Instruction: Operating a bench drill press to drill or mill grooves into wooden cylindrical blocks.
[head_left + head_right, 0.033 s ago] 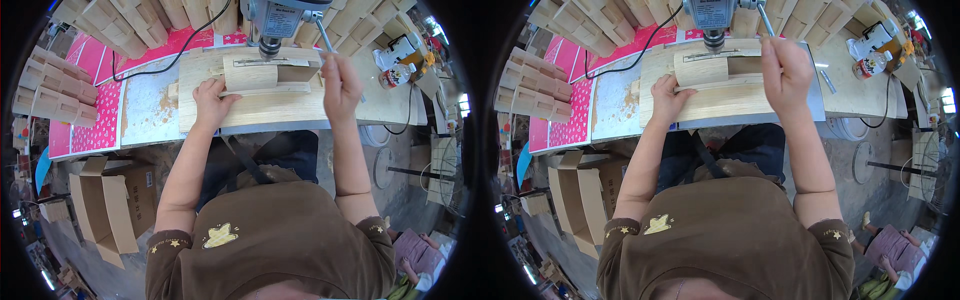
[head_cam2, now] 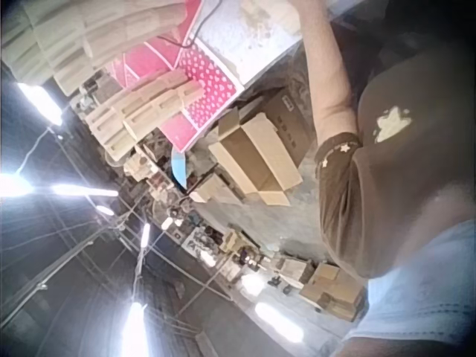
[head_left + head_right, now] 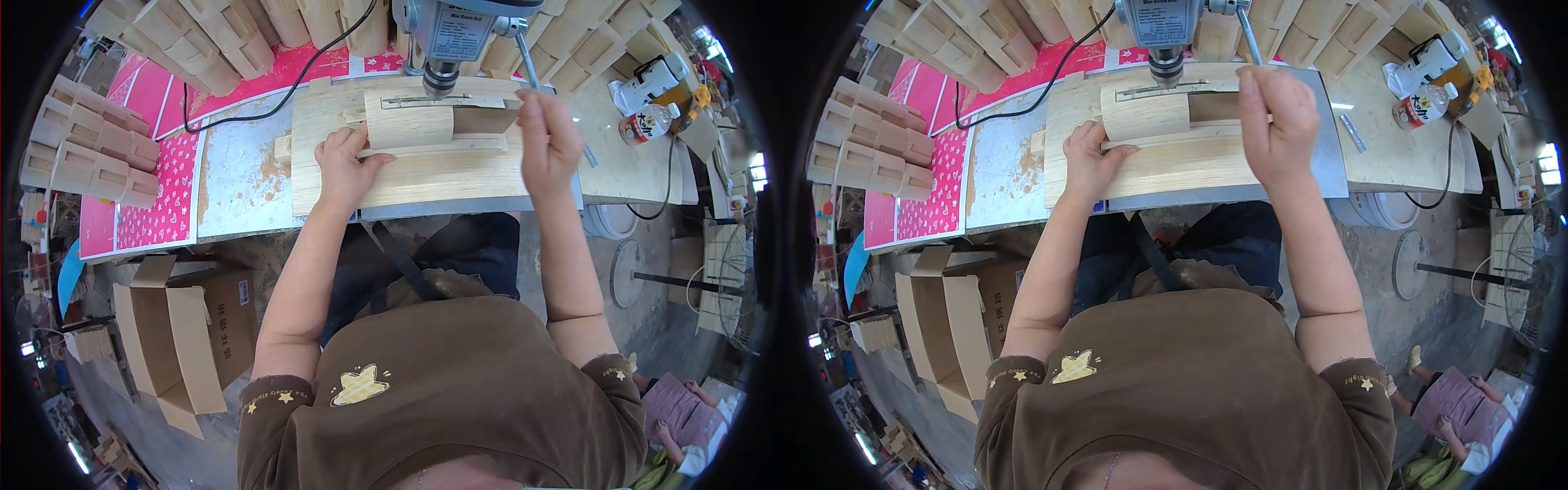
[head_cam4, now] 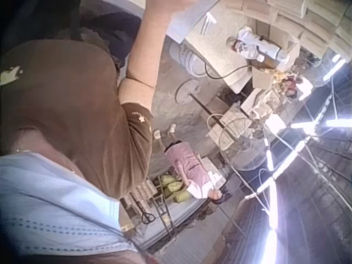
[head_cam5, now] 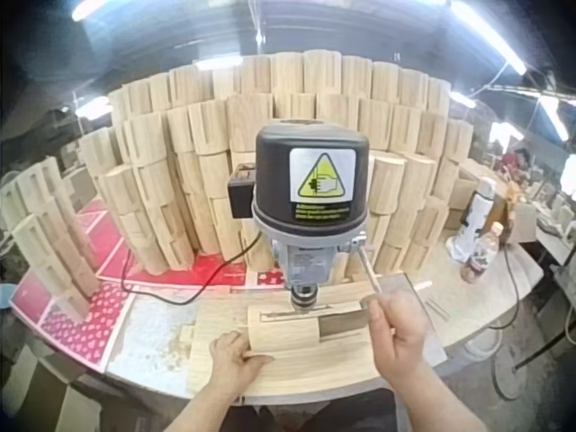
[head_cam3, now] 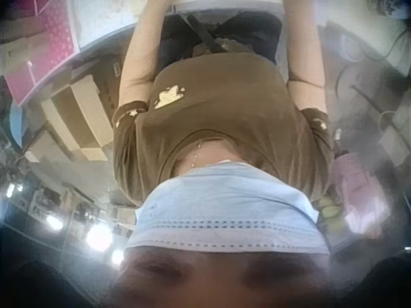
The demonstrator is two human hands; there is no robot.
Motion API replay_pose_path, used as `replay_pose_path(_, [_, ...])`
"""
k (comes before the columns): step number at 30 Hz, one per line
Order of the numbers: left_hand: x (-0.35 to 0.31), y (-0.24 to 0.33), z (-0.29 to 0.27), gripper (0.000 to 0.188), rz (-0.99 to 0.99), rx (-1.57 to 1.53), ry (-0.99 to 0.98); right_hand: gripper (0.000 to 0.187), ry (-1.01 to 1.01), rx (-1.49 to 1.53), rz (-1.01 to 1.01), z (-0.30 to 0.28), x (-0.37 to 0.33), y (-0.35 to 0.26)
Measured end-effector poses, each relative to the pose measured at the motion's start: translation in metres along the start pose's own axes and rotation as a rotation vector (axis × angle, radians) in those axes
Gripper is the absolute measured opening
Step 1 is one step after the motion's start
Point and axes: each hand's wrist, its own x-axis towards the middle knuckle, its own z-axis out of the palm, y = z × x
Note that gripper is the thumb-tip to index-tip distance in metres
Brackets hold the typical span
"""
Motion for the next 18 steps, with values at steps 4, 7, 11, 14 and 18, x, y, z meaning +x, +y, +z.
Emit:
replay_pose_path(4, [0.001, 0.001, 0.001, 0.058, 0.015, 0.0, 0.007, 0.007, 0.043, -0.029, -0.103, 0.023, -0.016, 0.031])
replay_pose_path(7, [0.0, -0.002, 0.002, 0.059, 0.005, -0.02, 0.009, 0.008, 0.038, -0.007, -0.115, 0.024, -0.015, 0.029])
replay_pose_path(11, [0.0, -0.002, 0.002, 0.059, 0.001, -0.033, -0.002, 0.005, 0.067, -0.082, -0.213, 0.005, -0.003, 0.021])
replay_pose_path(14, [-0.002, -0.005, 0.002, 0.058, -0.034, -0.042, -0.011, 0.013, 0.049, -0.147, -0.237, -0.019, 0.05, -0.004])
replay_pose_path(18, [0.001, 0.01, 0.008, 0.057, 0.004, 0.046, 0.0, 0.028, 0.035, -0.214, 0.002, -0.006, 0.147, -0.027])
